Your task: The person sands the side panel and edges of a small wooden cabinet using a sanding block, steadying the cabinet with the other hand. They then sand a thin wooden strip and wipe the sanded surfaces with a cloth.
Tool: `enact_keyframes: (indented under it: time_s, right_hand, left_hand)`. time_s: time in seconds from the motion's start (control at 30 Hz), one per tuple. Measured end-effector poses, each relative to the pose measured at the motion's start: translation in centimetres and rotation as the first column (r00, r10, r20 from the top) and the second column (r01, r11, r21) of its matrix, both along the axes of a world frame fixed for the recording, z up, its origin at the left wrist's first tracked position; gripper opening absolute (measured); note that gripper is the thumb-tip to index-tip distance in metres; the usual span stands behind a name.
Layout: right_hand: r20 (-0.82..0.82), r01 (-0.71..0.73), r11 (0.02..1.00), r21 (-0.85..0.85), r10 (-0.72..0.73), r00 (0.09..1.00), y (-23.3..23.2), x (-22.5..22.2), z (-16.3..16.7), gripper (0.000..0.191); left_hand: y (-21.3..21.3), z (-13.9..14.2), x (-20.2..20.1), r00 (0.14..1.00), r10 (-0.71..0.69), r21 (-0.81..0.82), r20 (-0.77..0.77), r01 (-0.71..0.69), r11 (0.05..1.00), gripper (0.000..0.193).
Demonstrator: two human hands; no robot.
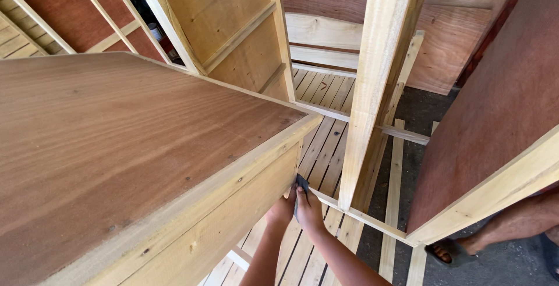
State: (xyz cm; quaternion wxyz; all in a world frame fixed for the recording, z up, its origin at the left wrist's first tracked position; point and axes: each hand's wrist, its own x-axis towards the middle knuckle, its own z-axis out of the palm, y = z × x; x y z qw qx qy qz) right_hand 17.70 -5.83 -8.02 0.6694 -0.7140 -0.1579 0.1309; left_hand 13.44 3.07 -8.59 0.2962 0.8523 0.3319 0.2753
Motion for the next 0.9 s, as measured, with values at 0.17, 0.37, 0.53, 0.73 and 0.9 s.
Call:
enact_keyframes:
  time_s: [0.17,0.37,0.53,0.73,0.9]
  right_hand:
    - [-0.178,-0.074,0.997,-0.002,0.072,0.981,1.2,-0.6,-0.1,0.045]
    - [-0.056,0.005,0.997,0.074,-0.001,0.998,1.9,-2.2,-1.8,0.047]
    - [-0.296,0.07,0.987,0.143,-0.025,0.955,1.9,-3.2,-1.7,0.051]
    - [-0.237,0.038,0.988,0.152,-0.001,0.972,1.9,-2.1,-1.6,0.048]
    - [-0.378,-0.005,0.988,0.152,0.063,0.923,1.3,-1.5,-2.9,0.042]
  left_hand:
    - [2.0,0.5,-1.7,0.979,-0.187,-0.157,0.079,0.197,0.968,0.061]
    - [4.7,1.1,-1.3,0.969,-0.145,-0.071,-0.198,0.133,0.989,0.032]
    - [2.6,-1.1,-2.6,0.996,-0.077,0.039,-0.036,0.079,0.996,0.031]
    - [2.3,-0.8,-2.7,0.974,-0.096,0.237,0.207,0.046,0.97,0.025]
    - [2.0,-1.6,-1.9,0.98,-0.153,-0.142,0.127,0.17,0.975,0.02]
